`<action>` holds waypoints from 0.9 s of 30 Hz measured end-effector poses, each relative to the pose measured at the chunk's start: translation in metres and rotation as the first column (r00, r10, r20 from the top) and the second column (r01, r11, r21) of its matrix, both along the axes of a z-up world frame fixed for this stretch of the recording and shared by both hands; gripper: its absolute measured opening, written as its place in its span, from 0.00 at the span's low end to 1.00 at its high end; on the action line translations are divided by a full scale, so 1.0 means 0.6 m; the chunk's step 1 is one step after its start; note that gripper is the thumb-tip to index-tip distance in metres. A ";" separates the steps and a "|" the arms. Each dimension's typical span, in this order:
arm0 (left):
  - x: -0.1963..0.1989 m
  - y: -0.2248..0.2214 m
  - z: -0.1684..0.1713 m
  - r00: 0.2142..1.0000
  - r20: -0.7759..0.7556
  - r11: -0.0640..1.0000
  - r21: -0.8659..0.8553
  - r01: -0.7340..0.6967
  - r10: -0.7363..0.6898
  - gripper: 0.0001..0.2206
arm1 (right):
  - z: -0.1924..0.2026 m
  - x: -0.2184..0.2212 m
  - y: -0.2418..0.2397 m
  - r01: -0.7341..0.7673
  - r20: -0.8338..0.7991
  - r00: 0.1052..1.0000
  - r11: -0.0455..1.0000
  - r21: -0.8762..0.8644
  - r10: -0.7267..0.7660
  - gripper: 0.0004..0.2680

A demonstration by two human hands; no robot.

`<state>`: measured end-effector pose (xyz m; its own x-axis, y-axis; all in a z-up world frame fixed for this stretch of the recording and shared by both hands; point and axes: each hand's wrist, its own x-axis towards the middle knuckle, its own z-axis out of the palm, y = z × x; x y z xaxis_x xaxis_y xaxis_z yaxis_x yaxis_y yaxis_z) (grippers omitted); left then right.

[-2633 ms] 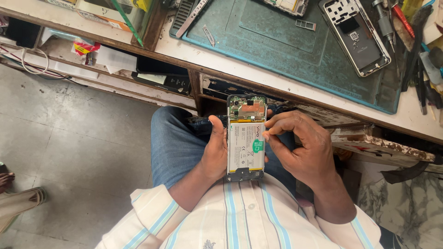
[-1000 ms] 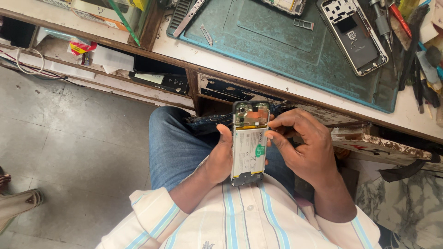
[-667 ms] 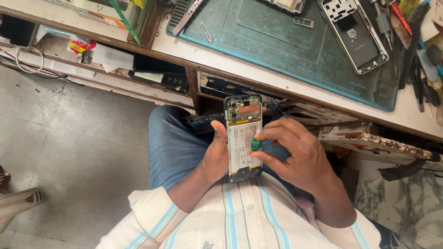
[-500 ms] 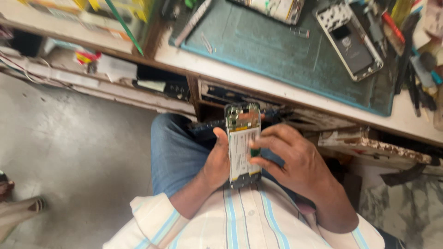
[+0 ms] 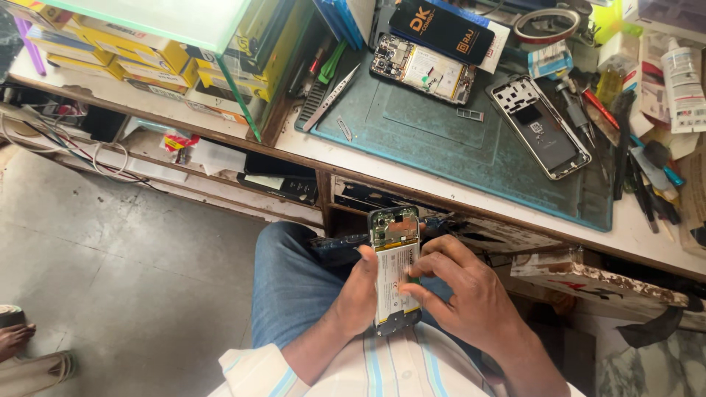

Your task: The person disassembles a smartphone, removes the battery, and uses a metal tool to pry and clean the edges of the phone frame. The person handles the phone casing, battery, and internal components while seated at a workbench.

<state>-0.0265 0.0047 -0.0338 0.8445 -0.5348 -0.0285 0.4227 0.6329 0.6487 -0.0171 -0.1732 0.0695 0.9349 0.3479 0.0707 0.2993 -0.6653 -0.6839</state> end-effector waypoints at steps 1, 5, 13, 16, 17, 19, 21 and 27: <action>0.004 0.001 0.012 0.999 0.031 0.996 0.088 -0.026 0.023 0.37 | -0.001 0.000 0.003 0.034 -0.019 0.999 0.999 0.031 -0.034 0.11; 0.007 0.006 0.051 0.979 0.187 0.938 0.317 -0.142 0.085 0.27 | -0.010 -0.002 -0.001 0.125 0.013 0.992 0.992 0.030 -0.125 0.10; 0.010 0.003 0.064 0.957 0.274 0.897 0.394 -0.200 0.092 0.22 | -0.026 -0.005 -0.003 0.098 -0.052 0.994 0.995 -0.033 -0.099 0.06; 0.008 0.007 0.064 0.973 0.210 0.912 0.372 -0.173 0.099 0.21 | -0.027 -0.010 0.001 0.141 -0.029 0.990 0.990 0.010 -0.140 0.06; 0.006 0.009 0.065 0.968 0.230 0.897 0.402 -0.184 0.096 0.21 | -0.027 -0.010 0.002 0.142 -0.020 0.990 0.990 0.018 -0.142 0.05; 0.005 0.009 0.065 0.957 0.272 0.872 0.438 -0.217 0.102 0.20 | -0.028 -0.011 0.002 0.143 -0.003 0.990 0.989 0.034 -0.143 0.05; 0.004 0.006 0.066 0.941 0.317 0.853 0.453 -0.261 0.120 0.18 | -0.027 -0.012 0.002 0.136 0.011 0.991 0.989 0.052 -0.137 0.04; 0.004 0.001 0.064 0.952 0.284 0.866 0.442 -0.236 0.114 0.17 | -0.024 -0.016 -0.004 0.141 0.041 0.989 0.987 0.076 -0.144 0.03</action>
